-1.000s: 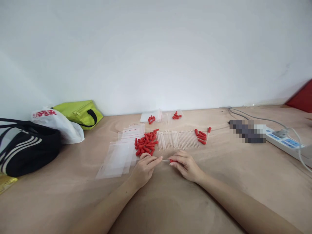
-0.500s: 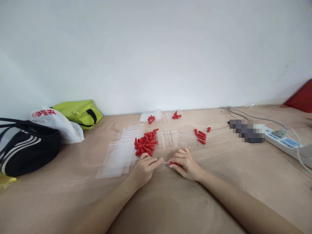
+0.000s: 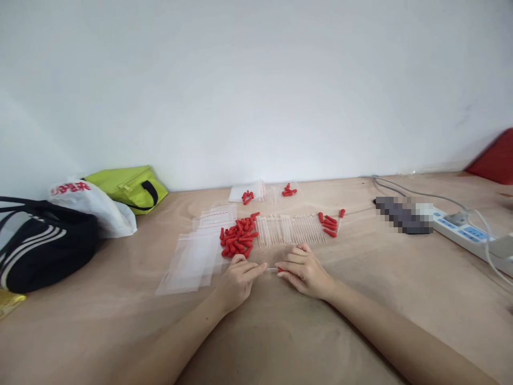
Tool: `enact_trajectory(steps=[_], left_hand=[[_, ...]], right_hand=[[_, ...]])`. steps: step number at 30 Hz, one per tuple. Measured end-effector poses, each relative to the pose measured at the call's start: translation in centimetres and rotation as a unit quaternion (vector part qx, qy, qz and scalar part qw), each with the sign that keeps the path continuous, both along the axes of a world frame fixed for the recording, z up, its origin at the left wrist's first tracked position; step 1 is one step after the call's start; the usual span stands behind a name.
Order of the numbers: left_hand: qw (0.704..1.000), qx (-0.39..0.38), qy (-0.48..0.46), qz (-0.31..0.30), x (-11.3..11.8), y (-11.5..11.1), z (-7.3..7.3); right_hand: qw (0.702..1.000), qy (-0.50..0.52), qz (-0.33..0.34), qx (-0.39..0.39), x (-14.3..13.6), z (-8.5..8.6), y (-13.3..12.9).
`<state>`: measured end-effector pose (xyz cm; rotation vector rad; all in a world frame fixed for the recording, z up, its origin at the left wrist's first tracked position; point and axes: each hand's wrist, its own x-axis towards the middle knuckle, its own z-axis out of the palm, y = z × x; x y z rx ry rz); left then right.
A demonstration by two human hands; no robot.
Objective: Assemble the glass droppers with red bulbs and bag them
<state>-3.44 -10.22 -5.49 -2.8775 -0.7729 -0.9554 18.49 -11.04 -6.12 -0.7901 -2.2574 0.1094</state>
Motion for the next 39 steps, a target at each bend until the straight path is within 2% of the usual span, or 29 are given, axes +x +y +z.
enact_trajectory(steps=[5,18,31,34,39], left_hand=[[1.000,0.019,0.007,0.002,0.2,-0.1,0.2],[1.000,-0.004,-0.013,0.001,0.8,-0.2,0.1],[1.000,-0.001,-0.015,-0.009,0.9,-0.1,0.1],[0.999,-0.004,-0.032,0.003,1.0,0.0,0.1],[0.996,0.000,-0.075,0.047,0.6,0.3,0.4]], right_hand=[[0.999,-0.044,0.006,-0.018,0.1,0.5,0.0],[0.997,-0.043,0.004,-0.061,-0.7,0.2,0.3],[0.997,-0.057,0.014,-0.054,-1.0,0.1,0.5],[0.996,-0.018,0.008,-0.082,-0.8,0.2,0.6],[0.975,0.139,-0.012,-0.171,-0.1,0.1,0.8]])
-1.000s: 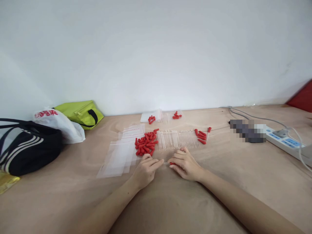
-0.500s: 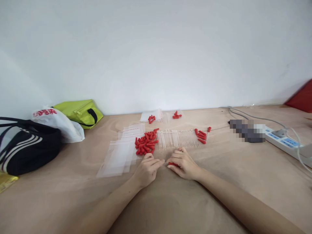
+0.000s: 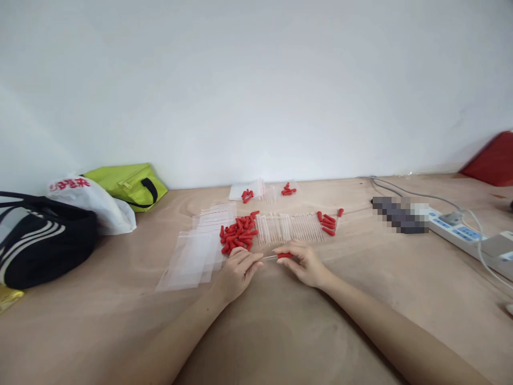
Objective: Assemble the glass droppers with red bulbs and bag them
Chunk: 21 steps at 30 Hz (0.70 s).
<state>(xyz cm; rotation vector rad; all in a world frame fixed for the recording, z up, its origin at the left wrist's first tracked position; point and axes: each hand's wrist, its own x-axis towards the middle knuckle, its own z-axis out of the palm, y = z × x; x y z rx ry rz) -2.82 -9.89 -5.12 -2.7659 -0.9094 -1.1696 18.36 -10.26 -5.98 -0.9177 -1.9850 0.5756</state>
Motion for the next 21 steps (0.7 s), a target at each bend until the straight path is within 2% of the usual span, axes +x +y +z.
enact_trajectory(steps=[3,7,10,12,16,19,21], left_hand=[[1.000,-0.019,-0.003,0.007,-0.1,-0.1,0.1],[0.999,-0.045,-0.022,0.007,0.4,-0.6,-0.1],[0.998,-0.054,-0.029,-0.019,0.7,-0.7,-0.2],[0.997,-0.070,-0.025,-0.015,0.6,-0.7,-0.2],[0.994,-0.105,-0.014,0.012,0.2,-0.6,0.3],[0.994,-0.105,0.008,0.004,0.2,-0.6,0.5],[0.995,-0.101,0.021,-0.003,0.3,-0.6,0.6]], right_hand=[[0.989,0.112,-0.007,-0.097,0.1,-0.3,0.0],[0.952,0.207,0.036,-0.224,-0.9,-0.5,-0.3],[0.940,0.233,0.052,-0.245,-1.8,-0.1,-0.6],[0.933,0.254,0.042,-0.251,-2.0,0.5,-0.4],[0.926,0.248,-0.049,-0.279,0.1,1.9,1.3],[0.940,0.187,-0.135,-0.253,3.6,2.6,3.4],[0.933,0.155,-0.221,-0.236,6.5,2.7,4.8]])
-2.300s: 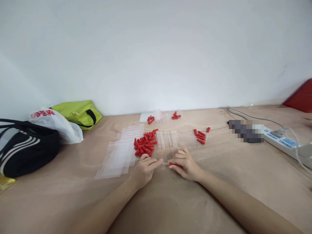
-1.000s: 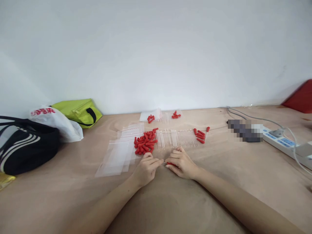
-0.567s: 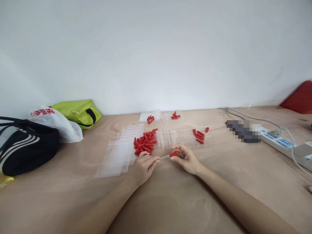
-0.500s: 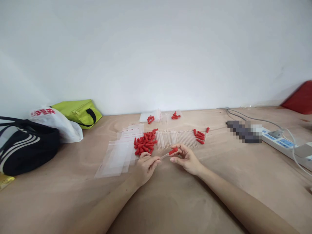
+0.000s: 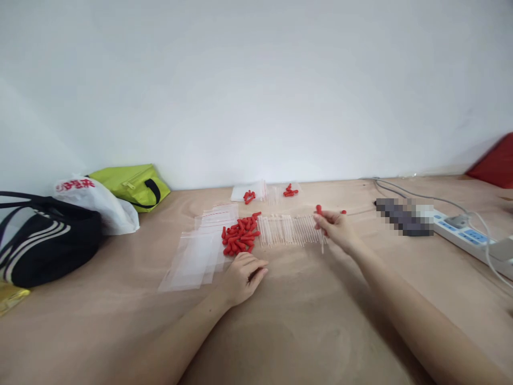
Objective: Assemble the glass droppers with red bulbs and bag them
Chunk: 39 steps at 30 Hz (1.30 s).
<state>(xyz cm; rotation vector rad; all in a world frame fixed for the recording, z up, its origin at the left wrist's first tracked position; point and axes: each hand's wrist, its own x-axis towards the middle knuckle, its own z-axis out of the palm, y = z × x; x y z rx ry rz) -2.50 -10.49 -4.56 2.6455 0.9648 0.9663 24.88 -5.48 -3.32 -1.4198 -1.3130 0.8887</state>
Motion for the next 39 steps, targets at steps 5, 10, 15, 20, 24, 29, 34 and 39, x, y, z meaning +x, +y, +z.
enact_trajectory(steps=[5,10,15,20,24,29,34,39], left_hand=[[1.000,0.006,0.008,-0.006,0.2,0.1,-0.2],[1.000,0.002,0.011,-0.009,0.1,0.2,-0.5],[1.000,0.000,0.013,-0.005,0.1,0.1,-0.7],[1.000,-0.002,0.016,-0.009,0.1,0.1,-0.6],[1.000,-0.003,0.017,-0.009,0.1,0.1,-0.5],[1.000,-0.014,0.017,-0.006,0.1,0.0,-0.4],[1.000,-0.020,0.018,-0.003,0.0,-0.1,-0.3],[1.000,-0.016,0.011,-0.003,0.1,-0.1,-0.2]], right_hand=[[0.963,-0.200,-0.150,-0.102,6.4,-0.8,2.4],[0.888,-0.362,-0.203,-0.196,8.5,-1.4,3.7],[0.886,-0.379,-0.184,-0.196,8.3,-2.0,4.4],[0.901,-0.374,-0.139,-0.172,8.3,-2.2,4.1],[0.916,-0.361,-0.086,-0.156,8.5,-2.3,3.5],[0.920,-0.342,-0.092,-0.170,8.9,-2.6,3.1],[0.911,-0.358,-0.140,-0.148,9.0,-2.4,3.0],[0.920,-0.371,-0.119,-0.044,8.3,-2.5,3.0]])
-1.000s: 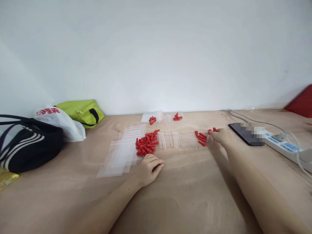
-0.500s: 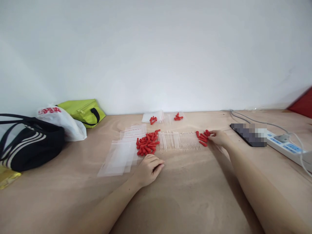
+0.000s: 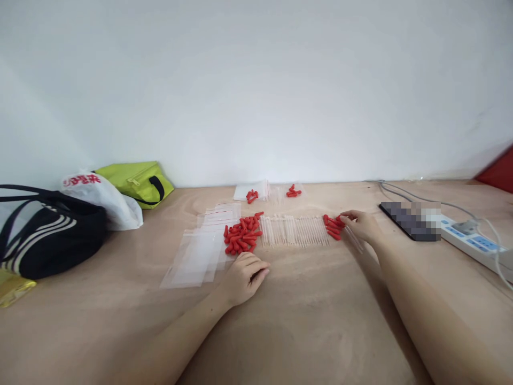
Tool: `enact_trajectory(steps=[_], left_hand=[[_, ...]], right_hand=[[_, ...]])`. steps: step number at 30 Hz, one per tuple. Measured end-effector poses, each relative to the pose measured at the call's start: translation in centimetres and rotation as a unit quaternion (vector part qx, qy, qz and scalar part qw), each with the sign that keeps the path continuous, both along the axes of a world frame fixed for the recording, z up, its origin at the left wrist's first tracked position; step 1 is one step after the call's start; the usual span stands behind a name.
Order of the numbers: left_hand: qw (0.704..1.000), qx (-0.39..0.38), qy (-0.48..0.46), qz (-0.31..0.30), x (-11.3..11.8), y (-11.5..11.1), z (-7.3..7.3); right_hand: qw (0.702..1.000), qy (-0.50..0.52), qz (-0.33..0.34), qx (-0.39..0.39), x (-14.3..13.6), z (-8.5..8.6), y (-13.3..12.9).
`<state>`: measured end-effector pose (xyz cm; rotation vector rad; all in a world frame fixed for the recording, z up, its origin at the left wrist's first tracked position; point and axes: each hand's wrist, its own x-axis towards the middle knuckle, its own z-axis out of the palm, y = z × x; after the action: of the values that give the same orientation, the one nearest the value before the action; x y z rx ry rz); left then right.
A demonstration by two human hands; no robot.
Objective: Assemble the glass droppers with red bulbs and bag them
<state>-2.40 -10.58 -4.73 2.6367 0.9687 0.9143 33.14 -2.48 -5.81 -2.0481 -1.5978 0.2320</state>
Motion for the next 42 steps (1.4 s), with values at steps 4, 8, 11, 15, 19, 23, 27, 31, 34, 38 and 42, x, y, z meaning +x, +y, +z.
enact_trajectory(steps=[4,8,11,15,19,23,27,31,34,38,42], left_hand=[[1.000,0.001,0.009,0.001,0.0,0.0,0.0],[1.000,0.005,0.010,0.004,0.0,-0.1,-0.1],[0.999,0.026,0.007,0.031,0.1,-0.1,-0.2],[0.985,0.059,0.032,0.157,0.7,1.1,0.4],[0.959,0.041,0.100,0.262,2.5,3.8,1.3],[0.928,-0.001,0.169,0.333,4.4,6.5,2.0],[0.893,-0.046,0.212,0.394,5.3,8.0,2.3],[0.878,-0.068,0.227,0.416,5.5,8.8,2.6],[0.870,-0.085,0.234,0.425,5.7,9.4,2.8],[0.862,-0.110,0.239,0.433,5.9,9.9,3.0],[0.852,-0.140,0.238,0.444,6.1,10.2,3.1]], right_hand=[[0.995,-0.052,0.080,0.025,-0.7,-0.8,0.6],[0.993,-0.078,0.088,0.017,-0.8,-1.4,1.0],[0.995,-0.066,0.069,0.032,-0.7,-0.9,1.0],[0.995,-0.039,0.062,0.068,-2.0,0.8,0.3],[0.976,0.017,0.168,0.137,-6.8,1.5,-2.2],[0.940,0.035,0.284,0.186,-11.5,0.1,-5.6],[0.925,0.035,0.322,0.199,-12.6,-1.0,-7.2],[0.922,0.046,0.320,0.211,-12.3,-1.1,-7.1],[0.923,0.054,0.317,0.213,-12.4,-1.0,-7.0],[0.923,0.055,0.318,0.208,-12.6,-0.8,-7.1],[0.925,0.058,0.314,0.207,-12.6,-0.9,-7.1]])
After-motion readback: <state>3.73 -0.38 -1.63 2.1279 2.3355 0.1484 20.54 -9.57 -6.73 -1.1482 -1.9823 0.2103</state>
